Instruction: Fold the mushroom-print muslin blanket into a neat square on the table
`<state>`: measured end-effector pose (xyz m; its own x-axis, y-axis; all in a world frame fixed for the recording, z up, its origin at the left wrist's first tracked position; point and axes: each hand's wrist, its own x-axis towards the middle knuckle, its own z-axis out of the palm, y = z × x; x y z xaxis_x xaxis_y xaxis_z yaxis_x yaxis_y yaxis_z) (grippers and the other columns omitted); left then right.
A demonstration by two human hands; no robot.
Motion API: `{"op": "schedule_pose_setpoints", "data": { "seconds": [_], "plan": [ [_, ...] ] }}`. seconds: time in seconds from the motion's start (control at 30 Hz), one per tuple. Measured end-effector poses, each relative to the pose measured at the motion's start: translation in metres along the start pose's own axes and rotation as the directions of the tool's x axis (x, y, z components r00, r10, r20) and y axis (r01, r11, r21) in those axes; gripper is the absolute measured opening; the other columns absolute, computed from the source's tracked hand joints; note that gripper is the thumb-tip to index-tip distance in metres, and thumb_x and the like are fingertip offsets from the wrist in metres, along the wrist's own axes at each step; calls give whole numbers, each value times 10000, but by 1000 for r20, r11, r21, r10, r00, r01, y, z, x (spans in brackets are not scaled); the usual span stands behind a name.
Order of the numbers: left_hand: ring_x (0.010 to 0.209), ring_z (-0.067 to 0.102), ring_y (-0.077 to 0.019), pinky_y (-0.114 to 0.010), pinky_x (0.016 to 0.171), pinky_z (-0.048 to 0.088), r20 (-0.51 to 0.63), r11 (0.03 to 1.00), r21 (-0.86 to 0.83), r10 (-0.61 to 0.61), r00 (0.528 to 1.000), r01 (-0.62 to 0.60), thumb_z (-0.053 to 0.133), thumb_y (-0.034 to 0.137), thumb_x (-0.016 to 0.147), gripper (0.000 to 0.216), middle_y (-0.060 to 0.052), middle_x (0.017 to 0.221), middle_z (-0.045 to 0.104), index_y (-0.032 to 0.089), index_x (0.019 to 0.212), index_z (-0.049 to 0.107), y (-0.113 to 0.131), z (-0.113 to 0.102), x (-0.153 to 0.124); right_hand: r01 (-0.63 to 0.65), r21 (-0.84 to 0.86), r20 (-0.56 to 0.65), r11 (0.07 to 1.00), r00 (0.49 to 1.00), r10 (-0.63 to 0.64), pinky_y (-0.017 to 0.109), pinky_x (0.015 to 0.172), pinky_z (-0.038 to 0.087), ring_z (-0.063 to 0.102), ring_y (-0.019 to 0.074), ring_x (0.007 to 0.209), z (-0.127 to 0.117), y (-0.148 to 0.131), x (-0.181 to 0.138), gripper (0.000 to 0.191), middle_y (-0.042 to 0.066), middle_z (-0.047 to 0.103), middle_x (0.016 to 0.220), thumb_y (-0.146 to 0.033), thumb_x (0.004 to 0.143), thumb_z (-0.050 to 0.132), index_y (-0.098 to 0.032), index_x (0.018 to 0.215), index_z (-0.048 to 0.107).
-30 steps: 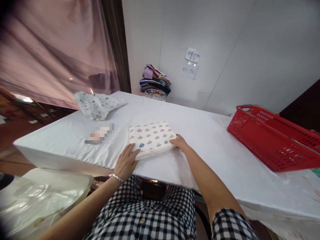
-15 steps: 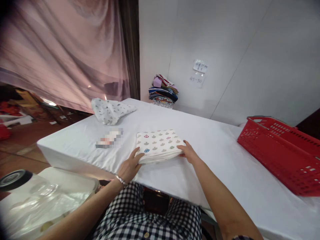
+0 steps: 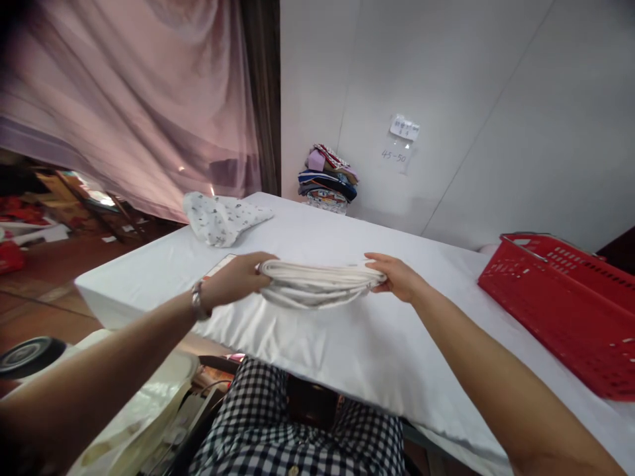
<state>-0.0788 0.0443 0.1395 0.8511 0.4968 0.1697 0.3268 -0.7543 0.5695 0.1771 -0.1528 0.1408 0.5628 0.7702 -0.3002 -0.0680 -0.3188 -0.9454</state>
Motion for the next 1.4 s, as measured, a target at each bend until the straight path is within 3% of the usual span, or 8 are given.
{"op": "schedule_pose_setpoints", "data": {
  "seconds": [0.13,0.27,0.43,0.53,0.67,0.87,1.17,1.4],
  "plan": [
    [577,578,-125,-198,537,462,-46,996,-73,-58,997,54,467,177,589,270,26,642,605,149,814,614,15,-36,56,192,56,-124,980,975,-184,218,499,523,566,107,642,-6,-47,22,332,51,616,847,-167,743,579,-172,1076,571],
    [779,587,-156,-249,725,479,-197,989,24,145,969,-143,459,158,607,346,7,837,625,146,917,611,25,-48,71,387,59,-180,920,911,-372,224,527,522,579,130,723,-17,-64,25,379,55,617,946,-192,746,589,-209,1123,549],
    [1084,485,-183,-310,958,379,-132,975,35,221,966,-219,473,97,648,378,-31,1150,535,192,998,582,-15,36,41,212,59,-179,975,964,-199,258,510,531,563,124,652,-15,31,29,424,38,617,931,-221,711,630,-249,1126,546],
    [1107,481,-181,-307,956,394,2,998,6,65,998,-65,486,56,643,431,-62,1222,479,191,1046,560,-48,103,16,-69,106,-178,992,980,88,251,495,531,572,129,651,-4,102,32,412,46,618,908,-218,707,628,-222,1111,546],
    [1034,529,-165,-294,921,423,-113,988,-73,-141,984,133,484,92,676,607,-89,1343,356,173,1268,372,-64,147,-10,-101,186,-147,977,981,129,272,546,552,594,149,730,3,140,28,460,36,610,987,-251,719,627,-256,1163,509],
    [955,572,-222,-322,817,440,-90,899,-84,-436,895,429,505,241,726,635,-117,1130,561,122,1307,277,-52,151,-19,-134,74,-134,988,981,143,311,518,548,603,162,667,3,132,19,570,48,603,1003,-384,718,639,-297,1245,442],
    [840,607,-232,-300,680,425,3,931,122,-347,938,344,462,203,730,629,-63,939,642,219,1320,245,-44,145,-40,-98,146,-188,984,974,125,273,536,547,597,143,693,10,151,19,614,31,565,1093,-365,681,675,-336,1246,436],
    [939,580,-231,-309,746,420,27,936,162,-322,946,314,478,234,734,765,-71,1141,574,274,1401,105,-31,137,-53,-97,46,-201,994,974,105,265,500,538,582,140,666,9,157,13,657,27,560,1127,-438,696,644,-355,1294,385]
  ]
}}
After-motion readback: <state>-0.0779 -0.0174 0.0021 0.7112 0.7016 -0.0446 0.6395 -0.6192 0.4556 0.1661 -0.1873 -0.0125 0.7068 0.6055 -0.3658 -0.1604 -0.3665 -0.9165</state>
